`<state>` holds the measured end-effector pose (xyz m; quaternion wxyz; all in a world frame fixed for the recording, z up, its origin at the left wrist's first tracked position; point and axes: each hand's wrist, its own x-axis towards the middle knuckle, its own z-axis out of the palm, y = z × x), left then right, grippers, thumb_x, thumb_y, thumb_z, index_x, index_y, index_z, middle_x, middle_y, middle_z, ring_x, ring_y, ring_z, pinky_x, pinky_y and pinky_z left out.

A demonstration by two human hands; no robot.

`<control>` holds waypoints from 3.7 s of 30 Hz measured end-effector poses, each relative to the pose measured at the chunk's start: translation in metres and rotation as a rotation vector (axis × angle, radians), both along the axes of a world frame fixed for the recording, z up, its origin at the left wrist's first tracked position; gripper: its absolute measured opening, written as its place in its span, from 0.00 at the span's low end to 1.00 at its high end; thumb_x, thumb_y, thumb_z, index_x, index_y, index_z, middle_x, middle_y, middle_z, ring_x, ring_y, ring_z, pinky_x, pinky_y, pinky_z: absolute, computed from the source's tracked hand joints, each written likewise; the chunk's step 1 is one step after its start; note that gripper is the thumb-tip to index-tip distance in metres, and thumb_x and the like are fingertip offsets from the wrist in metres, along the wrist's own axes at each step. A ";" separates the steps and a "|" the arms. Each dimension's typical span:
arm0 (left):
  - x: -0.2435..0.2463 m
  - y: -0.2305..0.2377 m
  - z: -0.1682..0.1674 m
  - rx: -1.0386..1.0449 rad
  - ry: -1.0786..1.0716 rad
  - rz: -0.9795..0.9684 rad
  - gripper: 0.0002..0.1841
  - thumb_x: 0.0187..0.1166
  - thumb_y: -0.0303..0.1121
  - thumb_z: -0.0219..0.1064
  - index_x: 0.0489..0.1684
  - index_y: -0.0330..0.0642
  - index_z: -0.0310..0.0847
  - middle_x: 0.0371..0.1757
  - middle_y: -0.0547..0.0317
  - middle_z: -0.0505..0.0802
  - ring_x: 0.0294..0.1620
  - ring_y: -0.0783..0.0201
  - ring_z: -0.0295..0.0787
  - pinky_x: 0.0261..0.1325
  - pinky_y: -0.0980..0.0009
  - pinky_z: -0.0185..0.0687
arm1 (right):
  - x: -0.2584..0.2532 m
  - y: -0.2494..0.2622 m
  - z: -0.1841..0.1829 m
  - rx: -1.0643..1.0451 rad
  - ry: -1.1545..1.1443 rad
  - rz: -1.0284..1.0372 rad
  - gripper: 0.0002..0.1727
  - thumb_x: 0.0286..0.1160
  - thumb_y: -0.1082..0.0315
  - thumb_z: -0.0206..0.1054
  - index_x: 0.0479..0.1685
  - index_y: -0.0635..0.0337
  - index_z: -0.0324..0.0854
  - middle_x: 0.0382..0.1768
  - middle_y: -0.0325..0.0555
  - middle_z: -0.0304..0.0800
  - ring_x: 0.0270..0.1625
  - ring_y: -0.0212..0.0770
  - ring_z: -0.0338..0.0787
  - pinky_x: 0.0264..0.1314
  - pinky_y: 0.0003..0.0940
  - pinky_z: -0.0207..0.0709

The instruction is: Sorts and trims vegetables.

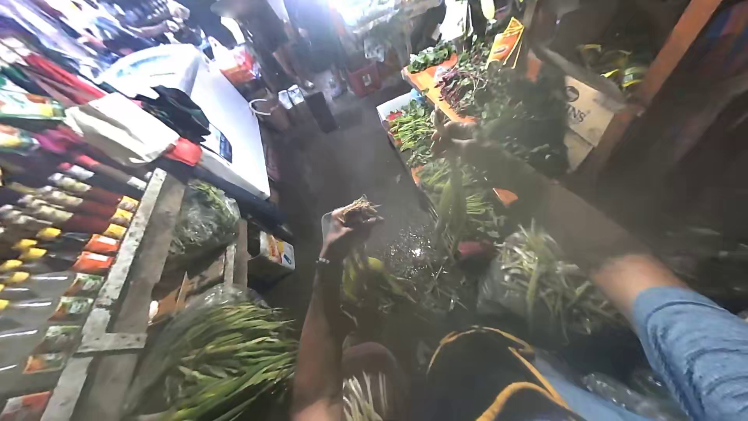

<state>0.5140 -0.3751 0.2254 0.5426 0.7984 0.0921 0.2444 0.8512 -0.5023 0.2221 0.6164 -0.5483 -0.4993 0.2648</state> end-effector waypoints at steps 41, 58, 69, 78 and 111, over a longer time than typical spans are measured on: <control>0.103 -0.024 -0.117 -0.067 0.208 0.069 0.17 0.59 0.22 0.78 0.49 0.35 0.86 0.35 0.59 0.92 0.31 0.72 0.88 0.39 0.72 0.86 | -0.029 -0.035 -0.052 -0.134 -0.813 -0.138 0.04 0.71 0.74 0.70 0.37 0.65 0.90 0.39 0.57 0.89 0.44 0.56 0.91 0.49 0.58 0.85; 0.103 -0.020 -0.075 -0.517 0.196 -0.418 0.19 0.51 0.24 0.74 0.45 0.45 0.87 0.34 0.69 0.95 0.32 0.76 0.90 0.37 0.75 0.88 | -0.092 -0.056 -0.004 -0.297 0.013 0.124 0.11 0.79 0.68 0.65 0.52 0.60 0.88 0.35 0.35 0.91 0.30 0.24 0.83 0.34 0.23 0.79; 0.102 -0.031 -0.080 -0.233 0.071 -0.061 0.11 0.63 0.20 0.74 0.44 0.33 0.87 0.32 0.65 0.93 0.23 0.77 0.84 0.27 0.78 0.84 | -0.100 -0.025 -0.028 -0.358 0.098 -0.260 0.14 0.74 0.65 0.77 0.47 0.66 0.83 0.32 0.43 0.86 0.31 0.31 0.83 0.38 0.30 0.80; 0.103 -0.037 -0.087 -0.187 -0.022 0.126 0.11 0.68 0.19 0.71 0.47 0.30 0.85 0.32 0.62 0.92 0.24 0.76 0.85 0.28 0.77 0.85 | -0.108 -0.038 -0.059 -0.214 -0.257 -0.243 0.21 0.83 0.61 0.64 0.66 0.68 0.82 0.60 0.58 0.89 0.65 0.47 0.88 0.74 0.45 0.77; 0.105 -0.025 -0.109 -0.389 0.030 -0.106 0.10 0.64 0.20 0.69 0.43 0.38 0.86 0.29 0.64 0.92 0.22 0.73 0.84 0.27 0.76 0.83 | -0.052 -0.052 -0.081 0.059 -0.709 -0.079 0.10 0.77 0.72 0.67 0.50 0.67 0.87 0.49 0.54 0.90 0.49 0.44 0.90 0.54 0.41 0.83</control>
